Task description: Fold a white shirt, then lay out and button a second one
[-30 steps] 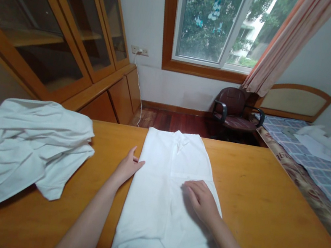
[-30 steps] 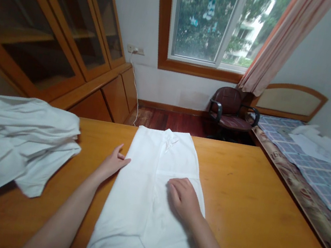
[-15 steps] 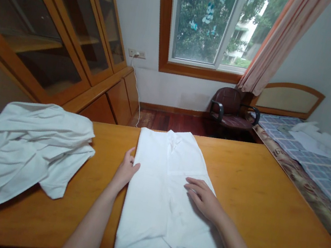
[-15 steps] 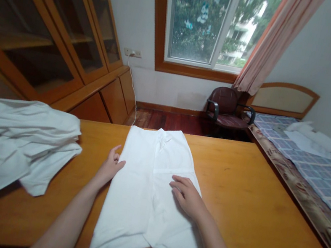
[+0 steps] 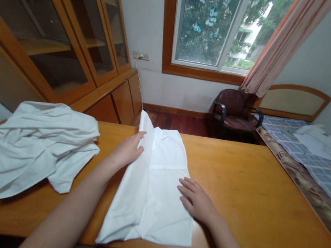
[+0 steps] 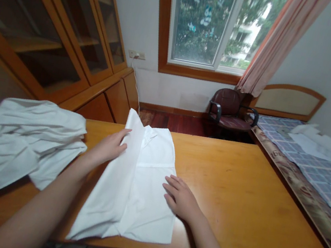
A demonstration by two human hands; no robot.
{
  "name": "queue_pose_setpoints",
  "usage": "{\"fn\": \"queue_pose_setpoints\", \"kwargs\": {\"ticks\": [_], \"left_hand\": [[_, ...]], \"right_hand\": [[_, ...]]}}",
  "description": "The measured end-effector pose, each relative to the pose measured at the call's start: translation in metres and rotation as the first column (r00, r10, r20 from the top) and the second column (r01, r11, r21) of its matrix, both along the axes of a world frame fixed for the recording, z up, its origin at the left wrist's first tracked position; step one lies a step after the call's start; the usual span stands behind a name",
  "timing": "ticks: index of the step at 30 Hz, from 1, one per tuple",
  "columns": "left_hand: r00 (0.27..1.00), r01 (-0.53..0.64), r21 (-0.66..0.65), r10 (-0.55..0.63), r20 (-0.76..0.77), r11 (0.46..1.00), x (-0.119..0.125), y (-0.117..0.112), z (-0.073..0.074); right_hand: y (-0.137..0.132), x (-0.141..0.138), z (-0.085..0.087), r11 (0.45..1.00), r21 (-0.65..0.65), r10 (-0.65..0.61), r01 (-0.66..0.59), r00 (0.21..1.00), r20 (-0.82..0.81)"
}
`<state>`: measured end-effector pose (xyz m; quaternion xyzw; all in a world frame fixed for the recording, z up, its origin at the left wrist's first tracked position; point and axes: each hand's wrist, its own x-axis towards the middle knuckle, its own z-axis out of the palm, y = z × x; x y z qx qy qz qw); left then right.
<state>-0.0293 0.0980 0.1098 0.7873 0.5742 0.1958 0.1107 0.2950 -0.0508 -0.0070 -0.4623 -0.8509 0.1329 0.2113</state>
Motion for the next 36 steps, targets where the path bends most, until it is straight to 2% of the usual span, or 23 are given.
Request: {"fn": "queue_pose_setpoints", "kwargs": {"ticks": [4,7,10,13,16,19,23,29,33,36], "left_hand": [[0.99,0.123,0.015,-0.124,0.07,0.992,0.057,-0.004,0.001],[0.949,0.197,0.028,-0.197,0.245,0.98,0.097,-0.017,-0.011],[0.86,0.307,-0.02,-0.268,0.434,0.952,0.116,-0.032,-0.029],[0.822,0.281,0.064,-0.274,0.499,0.958,0.107,-0.036,-0.051],[0.851,0.119,0.124,-0.166,0.498,0.985,0.083,-0.031,-0.078],[0.872,0.007,0.174,-0.091,0.48,0.985,0.063,-0.026,-0.105],[0.867,0.023,0.137,-0.088,0.49,0.99,0.055,-0.028,-0.128],[0.861,-0.049,0.084,-0.001,0.509,0.995,0.061,-0.034,-0.136],[0.836,-0.146,-0.035,0.142,0.53,0.989,0.063,-0.04,-0.133],[0.819,-0.164,-0.106,0.196,0.539,0.981,0.065,-0.056,-0.132]], "right_hand": [[0.0,0.001,0.0,1.0,-0.006,-0.001,0.001,0.999,-0.033],[0.0,0.002,0.001,1.0,-0.025,-0.007,0.005,0.996,-0.088],[0.0,0.004,0.001,0.997,-0.065,-0.045,0.034,0.984,-0.173],[0.001,0.005,0.0,0.988,-0.123,-0.123,0.093,0.958,-0.258],[0.004,0.002,-0.002,0.961,-0.206,-0.246,0.184,0.91,-0.333],[0.011,-0.006,-0.004,0.913,-0.301,-0.379,0.274,0.843,-0.382],[0.025,-0.022,-0.004,0.865,-0.378,-0.469,0.329,0.798,-0.378],[0.041,-0.029,0.0,0.825,-0.485,-0.495,0.289,0.783,-0.376],[0.05,-0.017,0.005,0.846,-0.48,-0.437,0.232,0.816,-0.377],[0.061,-0.003,0.01,0.862,-0.454,-0.394,0.226,0.862,-0.318]]}}
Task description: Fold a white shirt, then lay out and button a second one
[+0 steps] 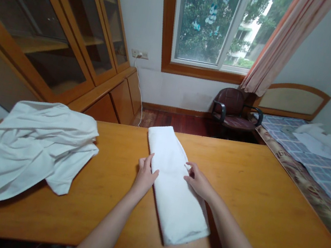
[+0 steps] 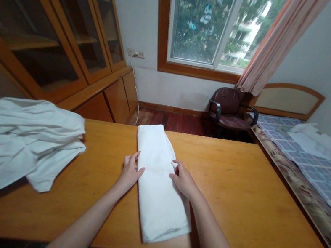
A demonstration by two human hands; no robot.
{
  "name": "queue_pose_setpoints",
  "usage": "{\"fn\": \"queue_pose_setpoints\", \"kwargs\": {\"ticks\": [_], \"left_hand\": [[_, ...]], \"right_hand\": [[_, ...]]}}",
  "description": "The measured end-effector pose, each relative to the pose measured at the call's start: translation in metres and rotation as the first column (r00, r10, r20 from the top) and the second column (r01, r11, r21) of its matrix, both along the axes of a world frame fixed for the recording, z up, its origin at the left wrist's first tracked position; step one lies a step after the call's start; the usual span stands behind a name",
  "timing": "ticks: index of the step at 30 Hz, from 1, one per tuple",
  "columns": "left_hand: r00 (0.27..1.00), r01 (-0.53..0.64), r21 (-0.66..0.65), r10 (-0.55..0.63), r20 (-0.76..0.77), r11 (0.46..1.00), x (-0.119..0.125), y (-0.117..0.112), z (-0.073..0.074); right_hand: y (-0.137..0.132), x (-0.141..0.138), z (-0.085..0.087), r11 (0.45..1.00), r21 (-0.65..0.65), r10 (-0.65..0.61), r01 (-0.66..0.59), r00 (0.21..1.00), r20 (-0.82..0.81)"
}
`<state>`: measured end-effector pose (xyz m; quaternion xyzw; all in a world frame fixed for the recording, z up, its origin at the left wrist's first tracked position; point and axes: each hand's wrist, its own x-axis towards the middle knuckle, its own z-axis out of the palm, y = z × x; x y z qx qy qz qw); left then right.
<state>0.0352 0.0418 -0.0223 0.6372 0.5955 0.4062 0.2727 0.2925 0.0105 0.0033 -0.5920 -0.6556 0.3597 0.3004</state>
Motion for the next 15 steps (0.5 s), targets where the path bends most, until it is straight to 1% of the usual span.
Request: {"fn": "queue_pose_setpoints", "kwargs": {"ticks": [2,4,6,7,8,9,10,11,13,15], "left_hand": [[1.0,0.017,-0.023,-0.017,0.006,1.0,0.002,-0.018,-0.001],[0.998,0.065,-0.08,-0.064,0.021,0.995,0.003,-0.04,-0.001],[0.981,0.191,-0.194,-0.183,0.058,0.962,0.001,-0.059,0.004],[0.964,0.267,-0.245,-0.258,0.066,0.932,-0.001,-0.065,0.008],[0.944,0.326,-0.261,-0.325,0.048,0.909,-0.004,-0.067,0.015],[0.933,0.347,-0.234,-0.359,-0.007,0.908,-0.008,-0.065,0.023],[0.929,0.343,-0.164,-0.36,-0.089,0.925,-0.014,-0.058,0.032],[0.932,0.314,-0.073,-0.322,-0.168,0.947,-0.02,-0.047,0.04],[0.932,0.268,0.072,-0.239,-0.273,0.961,-0.035,-0.015,0.056],[0.904,0.27,0.13,-0.205,-0.375,0.954,-0.048,0.024,0.064]], "right_hand": [[0.009,0.01,0.003,1.0,-0.008,0.027,-0.026,0.998,0.065],[0.019,0.018,0.005,0.999,-0.011,0.054,-0.053,0.989,0.137],[0.026,0.023,0.007,0.996,0.005,0.084,-0.087,0.975,0.207],[0.028,0.024,0.008,0.994,0.018,0.098,-0.105,0.966,0.238],[0.03,0.024,0.009,0.992,0.032,0.109,-0.122,0.958,0.264],[0.03,0.023,0.01,0.99,0.045,0.116,-0.135,0.952,0.285],[0.03,0.021,0.01,0.988,0.057,0.12,-0.143,0.946,0.301],[0.029,0.02,0.011,0.986,0.07,0.12,-0.149,0.943,0.311],[0.027,0.016,0.011,0.981,0.097,0.127,-0.165,0.94,0.316],[0.023,0.013,0.011,0.973,0.122,0.149,-0.195,0.939,0.31]]}}
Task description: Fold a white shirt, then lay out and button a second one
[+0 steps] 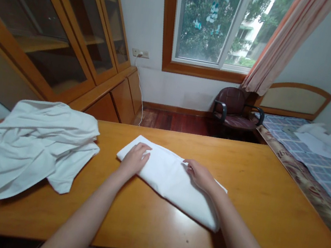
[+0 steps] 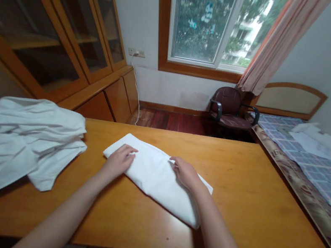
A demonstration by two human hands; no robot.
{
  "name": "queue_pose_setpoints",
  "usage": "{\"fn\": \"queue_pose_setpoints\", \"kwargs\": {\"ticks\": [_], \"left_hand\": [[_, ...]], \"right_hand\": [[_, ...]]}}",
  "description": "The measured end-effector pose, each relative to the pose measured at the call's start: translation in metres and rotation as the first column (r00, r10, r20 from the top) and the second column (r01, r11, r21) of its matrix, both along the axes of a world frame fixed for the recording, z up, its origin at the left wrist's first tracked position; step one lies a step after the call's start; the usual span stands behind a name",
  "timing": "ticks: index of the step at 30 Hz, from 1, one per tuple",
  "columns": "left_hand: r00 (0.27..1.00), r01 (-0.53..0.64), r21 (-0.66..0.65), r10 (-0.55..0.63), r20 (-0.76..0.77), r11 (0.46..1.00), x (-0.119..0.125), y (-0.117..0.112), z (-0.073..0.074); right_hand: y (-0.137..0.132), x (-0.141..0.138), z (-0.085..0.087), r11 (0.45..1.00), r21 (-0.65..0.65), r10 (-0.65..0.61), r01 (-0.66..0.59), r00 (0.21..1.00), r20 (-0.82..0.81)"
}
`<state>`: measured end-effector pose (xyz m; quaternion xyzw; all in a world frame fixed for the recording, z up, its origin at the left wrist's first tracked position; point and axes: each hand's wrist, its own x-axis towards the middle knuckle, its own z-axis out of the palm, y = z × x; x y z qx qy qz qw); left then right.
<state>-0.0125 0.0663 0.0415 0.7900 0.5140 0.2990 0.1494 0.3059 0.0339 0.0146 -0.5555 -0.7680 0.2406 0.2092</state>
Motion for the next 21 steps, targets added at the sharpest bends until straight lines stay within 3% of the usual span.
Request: {"fn": "queue_pose_setpoints", "kwargs": {"ticks": [4,8,15,21], "left_hand": [[0.963,0.059,-0.03,-0.064,-0.262,0.998,-0.016,0.062,-0.002],[0.902,0.065,-0.19,-0.139,-0.408,0.98,-0.022,0.081,-0.01],[0.897,0.014,-0.192,-0.097,-0.431,0.981,-0.044,0.053,-0.012],[0.945,-0.014,-0.274,-0.077,-0.319,0.962,-0.09,0.019,-0.02]], "right_hand": [[-0.004,-0.002,0.001,0.999,0.017,0.044,-0.043,0.998,-0.033],[-0.006,-0.001,0.002,0.998,-0.005,0.061,-0.062,0.995,-0.077],[0.001,0.016,0.005,0.999,0.013,0.033,-0.032,0.998,-0.061],[-0.003,0.059,0.016,0.993,-0.084,-0.08,0.081,0.997,0.008]]}}
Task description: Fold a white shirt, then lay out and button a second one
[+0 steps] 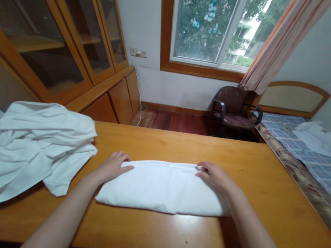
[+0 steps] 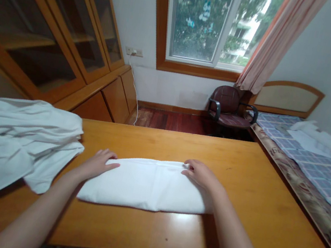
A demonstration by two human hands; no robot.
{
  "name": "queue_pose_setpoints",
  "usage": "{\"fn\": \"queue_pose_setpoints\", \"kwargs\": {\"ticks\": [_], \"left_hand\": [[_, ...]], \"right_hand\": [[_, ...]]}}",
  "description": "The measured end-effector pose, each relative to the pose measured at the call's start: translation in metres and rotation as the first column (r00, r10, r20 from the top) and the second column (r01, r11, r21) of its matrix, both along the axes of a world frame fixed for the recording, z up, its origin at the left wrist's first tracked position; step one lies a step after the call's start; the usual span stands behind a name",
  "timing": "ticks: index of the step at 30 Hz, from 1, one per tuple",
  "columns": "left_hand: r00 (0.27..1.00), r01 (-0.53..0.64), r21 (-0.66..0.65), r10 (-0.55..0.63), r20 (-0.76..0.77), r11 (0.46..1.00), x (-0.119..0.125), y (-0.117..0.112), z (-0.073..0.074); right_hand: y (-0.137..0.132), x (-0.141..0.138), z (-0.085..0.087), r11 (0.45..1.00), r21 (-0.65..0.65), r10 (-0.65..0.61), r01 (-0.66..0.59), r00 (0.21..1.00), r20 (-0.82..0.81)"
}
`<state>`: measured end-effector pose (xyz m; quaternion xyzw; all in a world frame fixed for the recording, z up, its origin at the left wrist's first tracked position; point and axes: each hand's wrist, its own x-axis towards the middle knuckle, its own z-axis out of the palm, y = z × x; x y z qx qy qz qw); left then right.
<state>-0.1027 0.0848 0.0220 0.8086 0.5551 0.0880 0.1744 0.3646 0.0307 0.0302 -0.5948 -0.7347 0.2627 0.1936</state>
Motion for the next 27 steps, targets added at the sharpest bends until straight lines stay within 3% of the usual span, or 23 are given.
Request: {"fn": "queue_pose_setpoints", "kwargs": {"ticks": [5,9,14,17,21,27], "left_hand": [[0.992,-0.078,-0.068,0.085,0.097,0.995,-0.037,-0.013,-0.002],[0.974,-0.129,-0.103,0.145,0.172,0.986,-0.045,-0.017,-0.002],[0.88,-0.144,-0.181,0.209,0.426,0.973,-0.036,-0.027,-0.005],[0.787,-0.231,-0.218,0.314,0.531,0.948,-0.028,-0.032,-0.008],[0.736,-0.358,-0.193,0.403,0.544,0.914,-0.02,-0.034,-0.008],[0.739,-0.413,-0.15,0.427,0.521,0.898,-0.016,-0.031,-0.007]], "right_hand": [[-0.021,0.045,0.004,0.965,-0.21,-0.18,0.155,0.978,-0.105],[-0.032,0.062,0.006,0.922,-0.349,-0.278,0.164,0.91,-0.307],[-0.039,0.057,0.006,0.92,-0.336,-0.335,0.201,0.847,-0.411],[-0.041,0.054,0.004,0.904,-0.371,-0.376,0.214,0.809,-0.451],[-0.04,0.055,0.004,0.877,-0.456,-0.39,0.152,0.78,-0.489],[-0.04,0.048,0.005,0.896,-0.386,-0.436,0.218,0.59,-0.68]]}}
